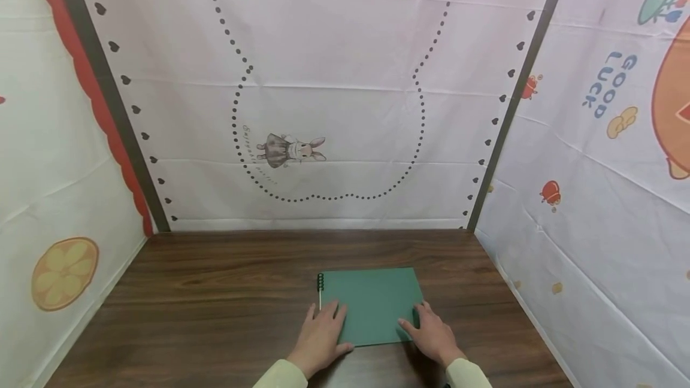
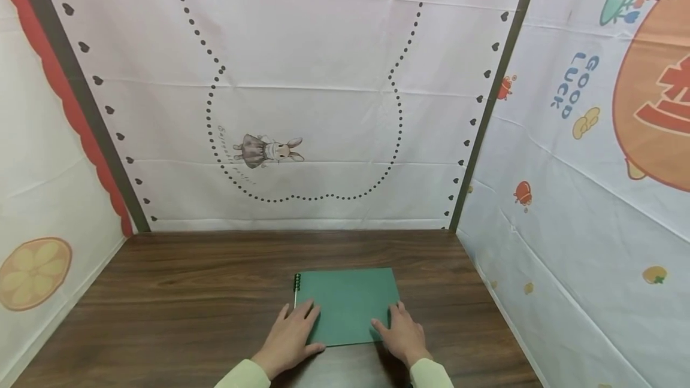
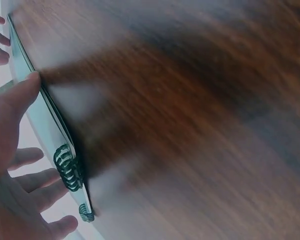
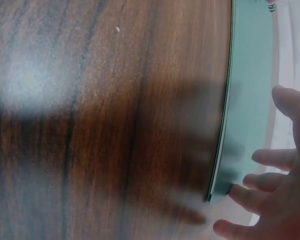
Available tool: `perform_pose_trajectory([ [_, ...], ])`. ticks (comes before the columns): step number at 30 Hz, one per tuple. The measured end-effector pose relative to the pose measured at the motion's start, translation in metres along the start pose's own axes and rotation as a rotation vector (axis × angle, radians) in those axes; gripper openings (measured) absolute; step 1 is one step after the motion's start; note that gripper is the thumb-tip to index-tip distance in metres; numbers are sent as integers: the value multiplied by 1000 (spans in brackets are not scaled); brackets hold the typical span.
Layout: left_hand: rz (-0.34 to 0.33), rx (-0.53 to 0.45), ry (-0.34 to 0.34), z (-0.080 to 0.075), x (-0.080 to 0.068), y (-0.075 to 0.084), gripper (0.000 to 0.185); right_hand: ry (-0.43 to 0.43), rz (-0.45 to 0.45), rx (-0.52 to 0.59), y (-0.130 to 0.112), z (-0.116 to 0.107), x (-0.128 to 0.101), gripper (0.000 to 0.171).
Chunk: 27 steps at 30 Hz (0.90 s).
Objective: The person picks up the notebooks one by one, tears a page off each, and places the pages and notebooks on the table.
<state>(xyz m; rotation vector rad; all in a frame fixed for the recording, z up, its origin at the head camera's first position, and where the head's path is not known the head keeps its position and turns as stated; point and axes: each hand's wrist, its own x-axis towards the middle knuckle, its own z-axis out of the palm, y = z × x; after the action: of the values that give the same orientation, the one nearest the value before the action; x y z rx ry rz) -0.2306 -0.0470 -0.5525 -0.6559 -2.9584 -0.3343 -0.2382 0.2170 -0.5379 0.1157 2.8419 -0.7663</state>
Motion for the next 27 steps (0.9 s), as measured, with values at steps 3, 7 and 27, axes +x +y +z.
perform_pose_trajectory([
  [3,-2,5,-12,0,1,0,77,-10,8,-4,0,1,1,73],
  [7,-10,7,-40,1,2,2,75,-16,7,-12,0,1,1,74],
  [27,30,26,-95,-1,4,2,62,28,-14,17,5,-3,1,71],
])
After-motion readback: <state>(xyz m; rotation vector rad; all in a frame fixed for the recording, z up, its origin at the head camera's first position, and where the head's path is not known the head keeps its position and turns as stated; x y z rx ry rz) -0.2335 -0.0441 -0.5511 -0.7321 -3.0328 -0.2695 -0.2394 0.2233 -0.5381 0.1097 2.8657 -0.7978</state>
